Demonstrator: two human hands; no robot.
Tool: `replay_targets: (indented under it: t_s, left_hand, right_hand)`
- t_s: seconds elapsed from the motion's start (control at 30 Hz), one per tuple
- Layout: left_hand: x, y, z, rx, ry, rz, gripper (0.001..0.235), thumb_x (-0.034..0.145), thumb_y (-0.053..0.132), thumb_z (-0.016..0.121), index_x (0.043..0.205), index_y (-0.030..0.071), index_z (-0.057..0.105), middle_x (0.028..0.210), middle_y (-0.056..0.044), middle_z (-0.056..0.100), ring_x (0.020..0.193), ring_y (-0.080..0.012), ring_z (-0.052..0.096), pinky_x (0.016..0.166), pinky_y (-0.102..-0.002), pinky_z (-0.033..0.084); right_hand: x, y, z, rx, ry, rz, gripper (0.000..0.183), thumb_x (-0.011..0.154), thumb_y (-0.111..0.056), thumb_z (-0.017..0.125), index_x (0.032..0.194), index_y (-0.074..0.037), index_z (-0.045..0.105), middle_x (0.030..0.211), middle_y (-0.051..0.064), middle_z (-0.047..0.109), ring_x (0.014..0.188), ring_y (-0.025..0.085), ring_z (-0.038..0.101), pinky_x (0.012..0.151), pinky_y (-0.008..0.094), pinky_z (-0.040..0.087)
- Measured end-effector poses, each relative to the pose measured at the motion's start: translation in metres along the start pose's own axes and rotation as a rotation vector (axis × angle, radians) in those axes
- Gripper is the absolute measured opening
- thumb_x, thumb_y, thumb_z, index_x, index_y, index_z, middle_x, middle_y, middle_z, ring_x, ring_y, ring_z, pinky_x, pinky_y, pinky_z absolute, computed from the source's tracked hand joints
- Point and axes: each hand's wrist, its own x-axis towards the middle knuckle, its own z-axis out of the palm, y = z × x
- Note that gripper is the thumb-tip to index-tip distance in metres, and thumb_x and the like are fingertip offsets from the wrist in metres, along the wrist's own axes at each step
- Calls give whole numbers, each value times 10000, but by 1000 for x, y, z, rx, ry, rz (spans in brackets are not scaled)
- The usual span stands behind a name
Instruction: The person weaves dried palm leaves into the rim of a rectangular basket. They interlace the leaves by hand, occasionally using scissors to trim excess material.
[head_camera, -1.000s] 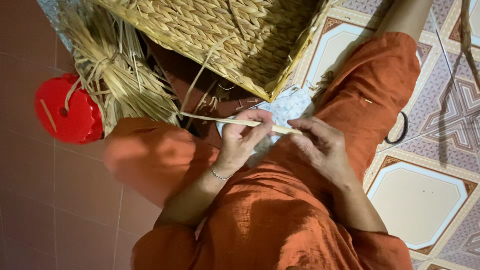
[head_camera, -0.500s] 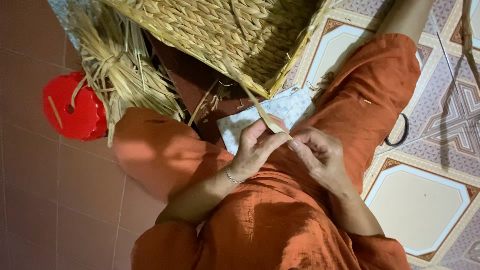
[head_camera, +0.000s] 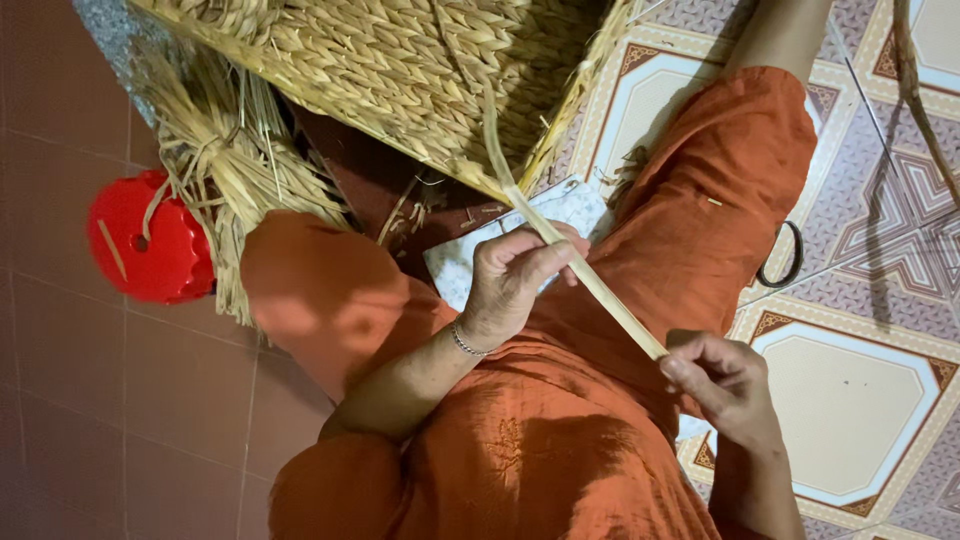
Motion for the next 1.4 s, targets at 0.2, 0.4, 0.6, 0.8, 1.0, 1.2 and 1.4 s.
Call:
replay_targets:
  t_s: [0.2,0.4,0.6,0.8,1.0,1.2,1.4]
  left_hand:
    - [24,5,-7,-13,164,72,146,1006,97,643,968,-18,724,1033,-133,750,882,-147,690,709,-294,577]
    - [49,13,-26,-150,220,183,146,1044,75,631,994,-22,728,1026,-126,735,849,-131,627,754,-290,538]
    - [60,18,-34,-210,305,244,118,1016,36,658,1060,-45,731,1035,-138,733,834,-134,625,760,-296,539]
    - [70,16,-46,-247,344,273,119,1001,44,675,1060,-43,731,1045,-134,735,813,-120,614,760,-293,542]
    - [77,20,-58,-299,378,319,116,998,44,681,1054,-49,722,1005,-122,726,789,-117,615,754,-299,548]
    - [67,18,-46,-292,336,241,120,1020,39,654,1082,-56,694,969,-103,699,797,-119,623,775,-319,575]
    - [38,2,-16,-34,178,206,65,1015,4,636,1076,-18,635,975,-125,716,856,-182,730,827,-332,632]
  right_hand:
    - [-19,30,-33,104,-65,-92,114,936,-49,686,860,35,700,677,54,668,570,100,589,511,254,468]
    - [-26,77,-84,-70,119,34,128,941,-58,685,883,48,726,725,85,686,536,127,495,464,271,351]
    - [-29,107,-131,-72,166,-9,104,954,-53,689,930,43,722,752,96,688,710,147,616,569,261,449]
    - [-23,121,-165,-141,176,9,125,945,-18,694,885,89,719,875,148,692,790,185,631,717,324,516]
    - [-4,130,-190,-66,136,-63,123,980,21,650,897,94,705,901,162,695,808,196,628,734,331,505]
    - [10,112,-192,-374,298,171,256,1091,-107,732,924,77,669,826,295,591,662,329,347,607,490,245]
    - [37,-10,-103,-1339,741,-580,317,926,-39,811,1204,26,675,1210,211,634,1147,391,554,1001,497,431]
